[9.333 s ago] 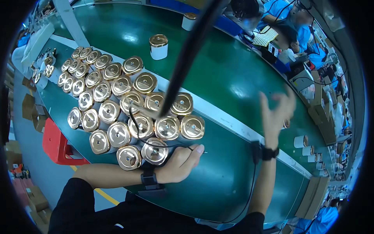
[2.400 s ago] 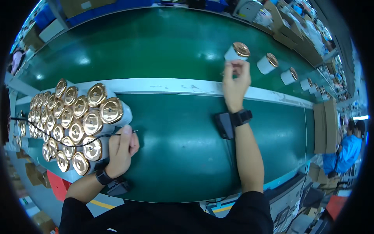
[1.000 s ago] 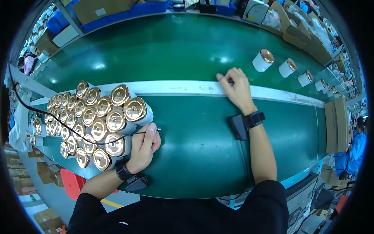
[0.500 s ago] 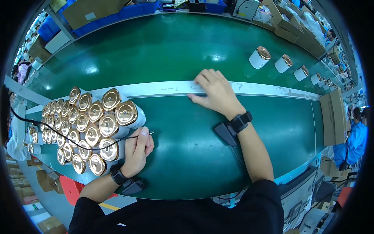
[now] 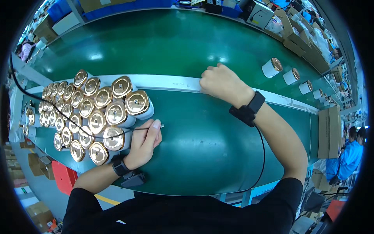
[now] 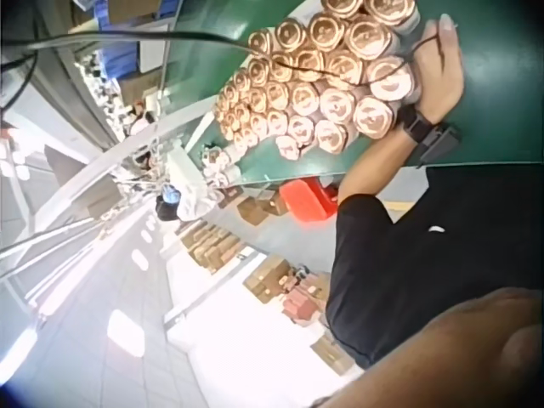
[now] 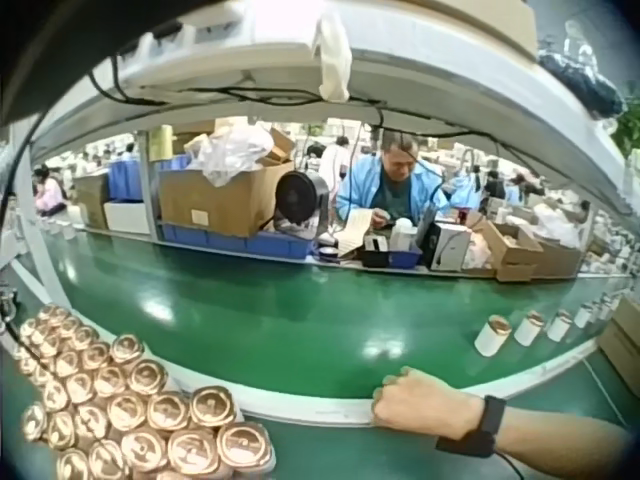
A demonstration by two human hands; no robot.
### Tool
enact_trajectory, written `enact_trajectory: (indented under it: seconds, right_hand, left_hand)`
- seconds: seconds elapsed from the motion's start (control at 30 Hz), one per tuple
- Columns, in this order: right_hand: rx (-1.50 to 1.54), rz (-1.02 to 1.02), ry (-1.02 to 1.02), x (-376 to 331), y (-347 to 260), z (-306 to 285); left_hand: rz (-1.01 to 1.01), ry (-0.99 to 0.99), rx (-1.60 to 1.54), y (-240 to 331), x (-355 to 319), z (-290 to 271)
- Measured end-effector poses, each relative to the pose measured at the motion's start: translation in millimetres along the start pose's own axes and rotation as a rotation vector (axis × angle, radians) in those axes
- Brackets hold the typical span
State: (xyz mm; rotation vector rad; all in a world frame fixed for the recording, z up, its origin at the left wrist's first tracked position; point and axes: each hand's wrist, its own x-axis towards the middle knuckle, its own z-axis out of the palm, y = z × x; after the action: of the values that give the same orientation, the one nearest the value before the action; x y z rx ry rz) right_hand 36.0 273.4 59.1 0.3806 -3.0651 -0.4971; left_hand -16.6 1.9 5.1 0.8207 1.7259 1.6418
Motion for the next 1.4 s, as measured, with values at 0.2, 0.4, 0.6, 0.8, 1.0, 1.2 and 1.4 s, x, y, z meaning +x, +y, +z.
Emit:
enact_trajectory:
  seconds: [0.2,0.4,0.6,0.8,1.0,1.2,1.4]
  right_hand:
    - [-0.059,0.027,0.095,-3,-15,19]
    - [-0.061,-0.035,-0.078,11,-15,-3]
    - [-0.018,-0.005,-0.225,16,-22,-7]
    - [0.152,0.012,-0.007,5,-13,21]
    - [0.793,0.413,0.497,-46,-11,52]
    - [1.466,0.682,0.786,-52,-3,81]
    - [1.463,0.705,0.741,-50,-12,74]
  left_hand:
    - [0.015,0.0,-0.023,-4,-1,1]
    - [-0.026,0.018,-0.038,0,-1,0]
    - [0.054,-0.003,-0.032,-7,4,2]
    - [0.07,0.071,0.068,-3,-1,-2]
    - [0.248,0.073,0.096,-11,2,13]
    - [0.185,0.062,0.086,-1,-3,3]
    - [0.115,-0.018,0.079,-11,-3,2]
